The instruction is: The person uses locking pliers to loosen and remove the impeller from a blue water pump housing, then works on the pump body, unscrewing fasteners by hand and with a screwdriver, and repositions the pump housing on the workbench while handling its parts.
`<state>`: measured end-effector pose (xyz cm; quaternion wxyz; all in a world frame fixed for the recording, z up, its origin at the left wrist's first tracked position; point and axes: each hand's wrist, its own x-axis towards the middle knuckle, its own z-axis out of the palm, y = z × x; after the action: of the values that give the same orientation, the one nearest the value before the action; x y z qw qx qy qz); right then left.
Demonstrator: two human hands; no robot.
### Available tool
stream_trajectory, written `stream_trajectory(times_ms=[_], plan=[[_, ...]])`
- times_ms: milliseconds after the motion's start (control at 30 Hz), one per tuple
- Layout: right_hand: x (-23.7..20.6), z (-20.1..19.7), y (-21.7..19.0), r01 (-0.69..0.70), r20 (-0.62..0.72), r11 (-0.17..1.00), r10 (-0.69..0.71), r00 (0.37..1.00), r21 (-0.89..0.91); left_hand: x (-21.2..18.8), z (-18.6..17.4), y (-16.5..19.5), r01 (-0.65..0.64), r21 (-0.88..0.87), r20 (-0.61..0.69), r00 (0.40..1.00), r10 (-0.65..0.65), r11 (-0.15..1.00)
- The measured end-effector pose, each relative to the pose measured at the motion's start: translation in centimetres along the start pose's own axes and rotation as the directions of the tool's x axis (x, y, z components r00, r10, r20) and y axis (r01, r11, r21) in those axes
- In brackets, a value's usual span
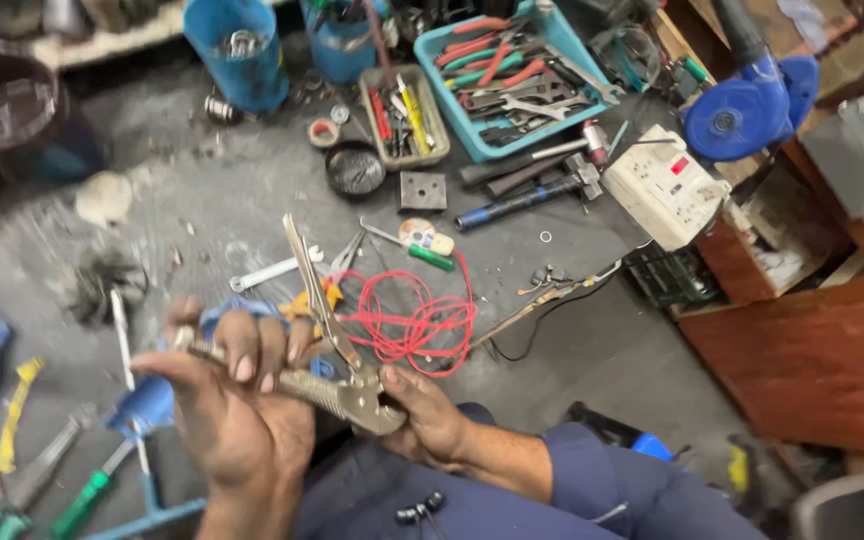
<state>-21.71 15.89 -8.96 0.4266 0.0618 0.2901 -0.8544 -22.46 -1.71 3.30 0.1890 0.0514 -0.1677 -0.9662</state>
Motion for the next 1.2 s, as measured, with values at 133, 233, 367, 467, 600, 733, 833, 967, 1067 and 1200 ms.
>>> stream_trajectory(times_ms=[133, 233, 367, 467, 600, 733, 833, 967, 1067, 1200], plan=[[0.1, 0.1, 0.3, 0.057, 0.062, 0.998, -0.057, 0.996, 0.007, -0.2, -0.5, 0.4, 0.049, -0.220, 0.087, 0.996, -0.030, 0.974], [0.2, -0.4, 0.7, 0.074, 0.067, 0.997, -0.074, 0.995, 0.011, 0.2, -1.0, 0.9, 0.041, -0.025, 0.126, 0.991, -0.037, 0.999], [0.6, -1.1, 0.5, 0.089, 0.078, 0.994, -0.085, 0.993, -0.055, 0.9, -0.8, 1.1, 0.043, 0.293, 0.243, 0.963, -0.118, 0.955], [0.5, -0.9, 0.2, 0.016, 0.057, 0.993, -0.009, 0.998, -0.118, 1.3, -0.5, 1.6, 0.223, 0.306, 0.221, 0.929, -0.297, 0.926], [0.2, 0.2, -0.7, -0.072, 0.269, 0.984, 0.026, 0.963, 0.162, 1.0, -0.5, 2.2, 0.226, 0.190, 0.222, 0.938, -0.266, 0.956], [0.2, 1.5, -2.0, -0.137, 0.119, 0.968, 0.114, 0.986, 0.209, 0.1, -0.8, 3.0, 0.074, 0.363, 0.226, 0.960, -0.164, 0.929], [-0.1, 2.4, -2.5, -0.107, 0.178, 0.970, 0.068, 0.982, 0.218, -1.2, -0.6, 2.8, 0.060, 0.419, 0.178, 0.973, -0.147, 0.906], [-0.7, 3.5, -2.6, -0.007, 0.166, 1.000, 0.012, 0.986, -0.031, -2.5, 0.0, 2.3, 0.050, 0.496, 0.181, 0.971, -0.160, 0.867], [-1.1, 4.0, -2.6, 0.056, 0.212, 0.980, -0.015, 0.977, -0.190, -2.8, 0.6, 2.0, 0.053, 0.544, 0.166, 0.972, -0.169, 0.837], [-1.5, 4.3, -2.7, 0.055, 0.235, 0.963, 0.008, 0.972, -0.264, -2.9, 1.0, 1.6, 0.082, 0.573, 0.152, 0.967, -0.205, 0.815]])
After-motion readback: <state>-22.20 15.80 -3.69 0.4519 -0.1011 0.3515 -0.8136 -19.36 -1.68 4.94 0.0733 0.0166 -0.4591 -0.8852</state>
